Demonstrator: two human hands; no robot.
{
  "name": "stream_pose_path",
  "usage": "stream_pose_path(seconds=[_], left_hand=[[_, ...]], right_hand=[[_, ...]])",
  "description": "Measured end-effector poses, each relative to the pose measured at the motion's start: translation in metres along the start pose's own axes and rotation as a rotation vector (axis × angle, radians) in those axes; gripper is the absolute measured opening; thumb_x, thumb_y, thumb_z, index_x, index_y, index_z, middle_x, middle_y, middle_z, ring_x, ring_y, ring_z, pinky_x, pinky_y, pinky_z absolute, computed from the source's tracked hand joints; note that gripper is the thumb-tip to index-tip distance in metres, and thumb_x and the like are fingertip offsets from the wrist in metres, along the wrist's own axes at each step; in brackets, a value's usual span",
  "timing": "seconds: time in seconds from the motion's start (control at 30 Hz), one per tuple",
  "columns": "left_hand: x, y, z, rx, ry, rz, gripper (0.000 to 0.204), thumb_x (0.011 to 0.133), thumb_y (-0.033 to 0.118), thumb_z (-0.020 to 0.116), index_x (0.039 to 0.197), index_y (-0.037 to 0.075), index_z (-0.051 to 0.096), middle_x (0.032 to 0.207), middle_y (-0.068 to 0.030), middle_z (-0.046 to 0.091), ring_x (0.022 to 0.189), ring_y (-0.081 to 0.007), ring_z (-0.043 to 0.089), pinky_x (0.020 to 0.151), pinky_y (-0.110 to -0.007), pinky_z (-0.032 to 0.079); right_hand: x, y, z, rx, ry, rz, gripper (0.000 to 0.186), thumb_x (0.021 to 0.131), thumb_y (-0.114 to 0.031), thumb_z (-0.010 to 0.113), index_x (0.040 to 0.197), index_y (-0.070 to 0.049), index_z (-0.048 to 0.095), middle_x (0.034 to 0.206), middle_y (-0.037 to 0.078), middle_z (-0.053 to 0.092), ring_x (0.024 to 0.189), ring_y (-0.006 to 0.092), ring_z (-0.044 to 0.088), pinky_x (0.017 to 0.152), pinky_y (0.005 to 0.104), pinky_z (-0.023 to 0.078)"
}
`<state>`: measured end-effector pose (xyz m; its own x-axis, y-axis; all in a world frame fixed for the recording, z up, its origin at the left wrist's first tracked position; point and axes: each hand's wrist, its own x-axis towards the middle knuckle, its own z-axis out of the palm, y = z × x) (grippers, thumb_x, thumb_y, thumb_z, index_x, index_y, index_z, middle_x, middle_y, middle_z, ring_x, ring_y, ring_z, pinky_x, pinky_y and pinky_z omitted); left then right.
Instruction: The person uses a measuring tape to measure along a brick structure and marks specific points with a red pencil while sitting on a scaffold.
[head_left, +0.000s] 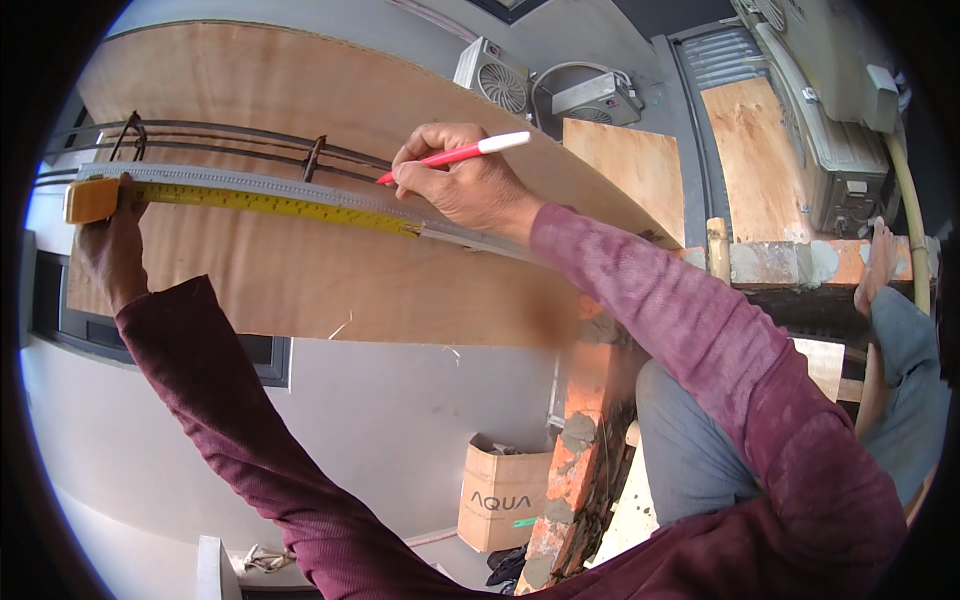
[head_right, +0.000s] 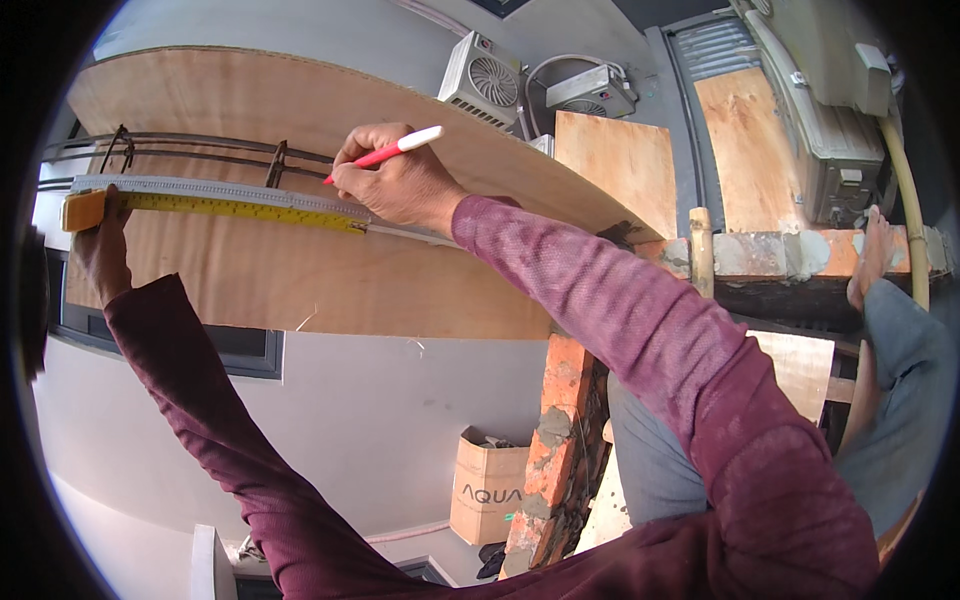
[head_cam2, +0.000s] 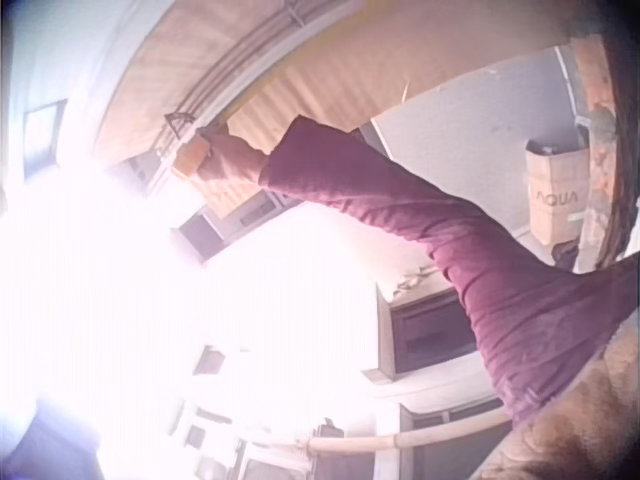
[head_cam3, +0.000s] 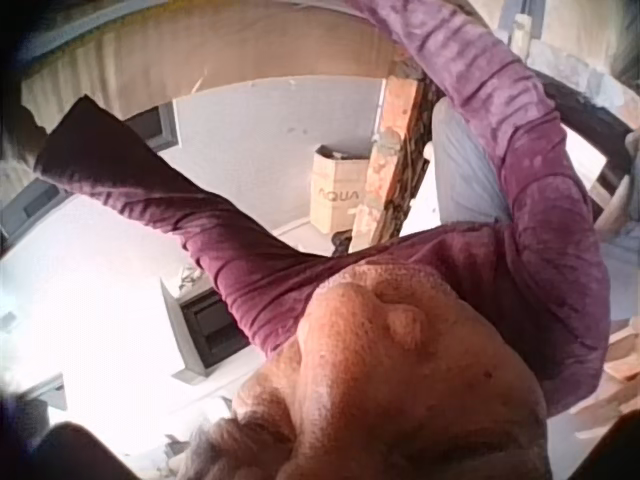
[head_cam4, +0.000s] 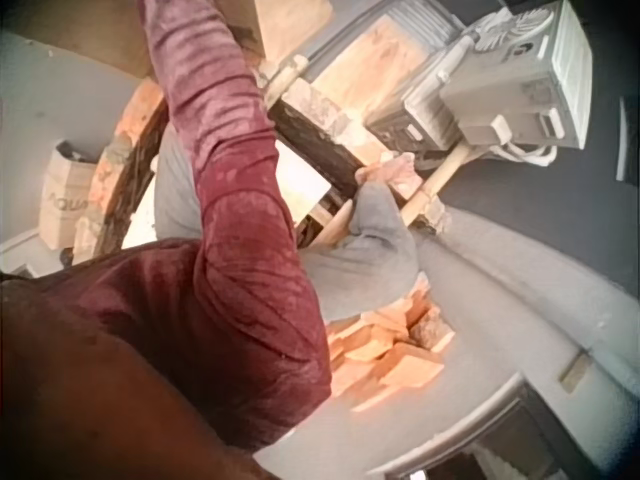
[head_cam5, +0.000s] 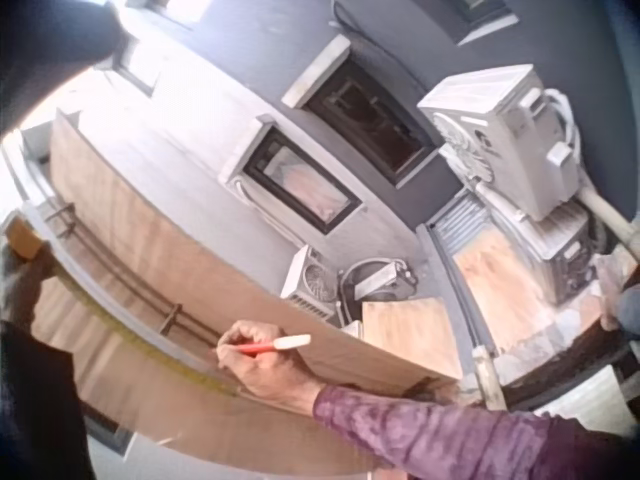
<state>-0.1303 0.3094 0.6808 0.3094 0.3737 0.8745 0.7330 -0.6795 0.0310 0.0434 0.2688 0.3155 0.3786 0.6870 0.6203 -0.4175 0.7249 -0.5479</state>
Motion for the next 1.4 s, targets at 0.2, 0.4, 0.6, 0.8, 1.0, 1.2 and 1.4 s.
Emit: stream_pose_path(seconds=[0.2, 0.4, 0.6, 0.8, 1.0, 1.2, 1.4], left_hand=[[0.007, -0.008, -0.004, 0.039, -0.018, 0.045, 0.044, 0.086, 0.019, 0.075, 0.114, -0.009, 0.057, 0.107, -0.0146, 0.064, 0.097, -0.0191, 0.067, 0.083, -0.030, 0.060], [0.007, -0.008, -0.004, 0.016, -0.022, 0.034, 0.041, 0.087, 0.017, 0.074, 0.115, -0.007, 0.056, 0.109, -0.0138, 0.062, 0.098, -0.0196, 0.066, 0.083, -0.030, 0.060], [-0.001, 0.000, -0.001, 0.029, -0.004, 0.022, 0.041, 0.085, 0.018, 0.076, 0.112, -0.008, 0.059, 0.104, -0.0139, 0.065, 0.091, -0.0182, 0.068, 0.079, -0.028, 0.060], [-0.011, 0.009, 0.004, 0.049, 0.023, 0.049, 0.039, 0.086, 0.018, 0.075, 0.113, -0.004, 0.058, 0.100, -0.0133, 0.066, 0.086, -0.0180, 0.069, 0.077, -0.028, 0.059], [-0.015, 0.016, 0.005, 0.051, 0.040, 0.055, 0.038, 0.085, 0.017, 0.075, 0.112, -0.004, 0.058, 0.100, -0.0141, 0.066, 0.085, -0.0186, 0.069, 0.075, -0.028, 0.060], [-0.016, 0.013, 0.006, 0.065, 0.059, 0.082, 0.036, 0.085, 0.015, 0.075, 0.110, -0.003, 0.058, 0.098, -0.0135, 0.067, 0.083, -0.0198, 0.070, 0.072, -0.029, 0.061], [-0.014, 0.014, 0.006, 0.055, 0.057, 0.064, 0.035, 0.084, 0.014, 0.076, 0.109, -0.003, 0.058, 0.098, -0.0130, 0.067, 0.083, -0.0202, 0.070, 0.072, -0.030, 0.061]], right_hand=[[0.000, -0.001, -0.001, 0.025, -0.014, -0.003, 0.014, 0.085, -0.011, 0.062, 0.084, 0.003, 0.062, 0.080, 0.010, 0.068, 0.076, 0.0131, 0.069, 0.072, 0.0265, 0.056], [-0.002, 0.000, -0.001, -0.014, -0.014, -0.003, 0.013, 0.086, -0.011, 0.063, 0.085, 0.002, 0.062, 0.080, 0.010, 0.068, 0.076, 0.0130, 0.069, 0.072, 0.0266, 0.056], [0.003, -0.002, 0.008, -0.029, -0.003, -0.007, 0.014, 0.084, -0.012, 0.065, 0.085, 0.001, 0.064, 0.078, 0.009, 0.069, 0.075, 0.0123, 0.068, 0.072, 0.0267, 0.054], [0.007, 0.001, 0.018, -0.005, 0.023, -0.070, 0.014, 0.079, -0.013, 0.067, 0.078, 0.001, 0.065, 0.072, 0.008, 0.068, 0.063, 0.0098, 0.063, 0.058, 0.0254, 0.052], [0.008, 0.007, 0.022, 0.046, 0.006, -0.010, 0.015, 0.079, -0.014, 0.068, 0.080, 0.001, 0.065, 0.071, 0.007, 0.066, 0.063, 0.0096, 0.062, 0.054, 0.0258, 0.051], [0.007, 0.008, 0.024, 0.029, 0.021, -0.041, 0.016, 0.079, -0.014, 0.068, 0.080, 0.001, 0.064, 0.073, 0.006, 0.066, 0.064, 0.0093, 0.061, 0.055, 0.0254, 0.050], [0.007, 0.005, 0.027, 0.047, 0.022, -0.031, 0.015, 0.079, -0.013, 0.069, 0.081, 0.001, 0.064, 0.074, 0.006, 0.067, 0.066, 0.0091, 0.063, 0.061, 0.0247, 0.051]])
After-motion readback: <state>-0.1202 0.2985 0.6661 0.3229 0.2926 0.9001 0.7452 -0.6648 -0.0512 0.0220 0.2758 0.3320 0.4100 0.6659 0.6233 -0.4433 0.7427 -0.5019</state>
